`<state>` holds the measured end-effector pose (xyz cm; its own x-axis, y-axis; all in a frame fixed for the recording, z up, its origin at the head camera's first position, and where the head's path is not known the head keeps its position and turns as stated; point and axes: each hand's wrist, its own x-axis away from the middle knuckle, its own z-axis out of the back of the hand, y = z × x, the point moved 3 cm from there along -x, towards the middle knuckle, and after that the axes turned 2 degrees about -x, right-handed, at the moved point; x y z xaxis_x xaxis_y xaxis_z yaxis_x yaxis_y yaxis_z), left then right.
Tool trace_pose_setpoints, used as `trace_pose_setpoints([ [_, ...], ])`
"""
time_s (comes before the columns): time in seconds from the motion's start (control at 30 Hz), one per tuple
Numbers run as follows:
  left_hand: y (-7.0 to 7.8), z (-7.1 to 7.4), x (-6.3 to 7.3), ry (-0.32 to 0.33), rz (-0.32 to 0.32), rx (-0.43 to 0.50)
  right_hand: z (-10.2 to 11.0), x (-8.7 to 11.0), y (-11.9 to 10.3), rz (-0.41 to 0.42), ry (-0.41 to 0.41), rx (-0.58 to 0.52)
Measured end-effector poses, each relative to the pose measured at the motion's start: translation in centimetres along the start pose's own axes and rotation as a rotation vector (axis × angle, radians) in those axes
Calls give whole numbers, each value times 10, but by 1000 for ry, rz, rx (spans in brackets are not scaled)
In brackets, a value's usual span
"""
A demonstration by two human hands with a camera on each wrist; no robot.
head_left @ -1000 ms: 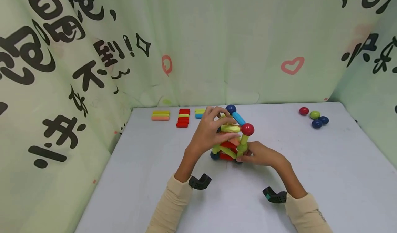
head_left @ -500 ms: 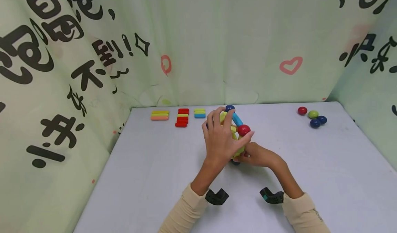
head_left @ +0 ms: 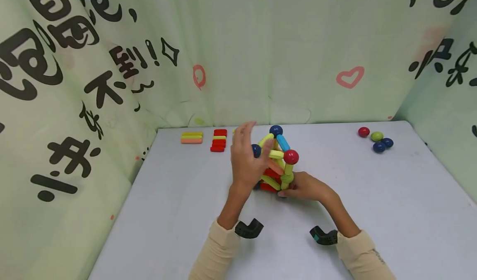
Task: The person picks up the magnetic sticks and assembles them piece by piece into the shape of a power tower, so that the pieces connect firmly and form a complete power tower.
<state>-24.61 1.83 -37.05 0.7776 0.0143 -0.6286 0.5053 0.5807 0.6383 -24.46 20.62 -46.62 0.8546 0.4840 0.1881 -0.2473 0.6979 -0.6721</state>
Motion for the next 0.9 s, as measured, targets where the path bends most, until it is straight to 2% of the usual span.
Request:
trace_pose_setpoints([
  [0.07, -21, 8, -8, 25, 75, 63, -1, -2, 0, -39, 19, 11],
  [0.17, -59, 17, -16, 12, 215, 33, -3, -3, -2, -83, 48, 30],
  [0.27, -99, 20, -19, -66, 338, -92, -2, -3, -2, -93, 65, 29],
  [0.33, -122, 18, -16, -145, 410, -172, -1, -2, -2, -83, 74, 19],
  [0.47, -157, 12, -7, -250, 508, -260, -1, -1, 0, -54, 99, -6],
  [0.6, -181, 6, 1, -310, 538, -336, -2, -3, 1, -36, 108, -30],
  [0.7, -194, 4, 3, -330, 506, -414, -3, -4, 0, -20, 99, -41],
  [0.8, -201, 1, 1, -331, 475, -452, -4, -4, 0, -11, 92, -41],
  [0.9, -201, 0, -1, -345, 467, -465, -3, -3, 1, -18, 90, -42],
])
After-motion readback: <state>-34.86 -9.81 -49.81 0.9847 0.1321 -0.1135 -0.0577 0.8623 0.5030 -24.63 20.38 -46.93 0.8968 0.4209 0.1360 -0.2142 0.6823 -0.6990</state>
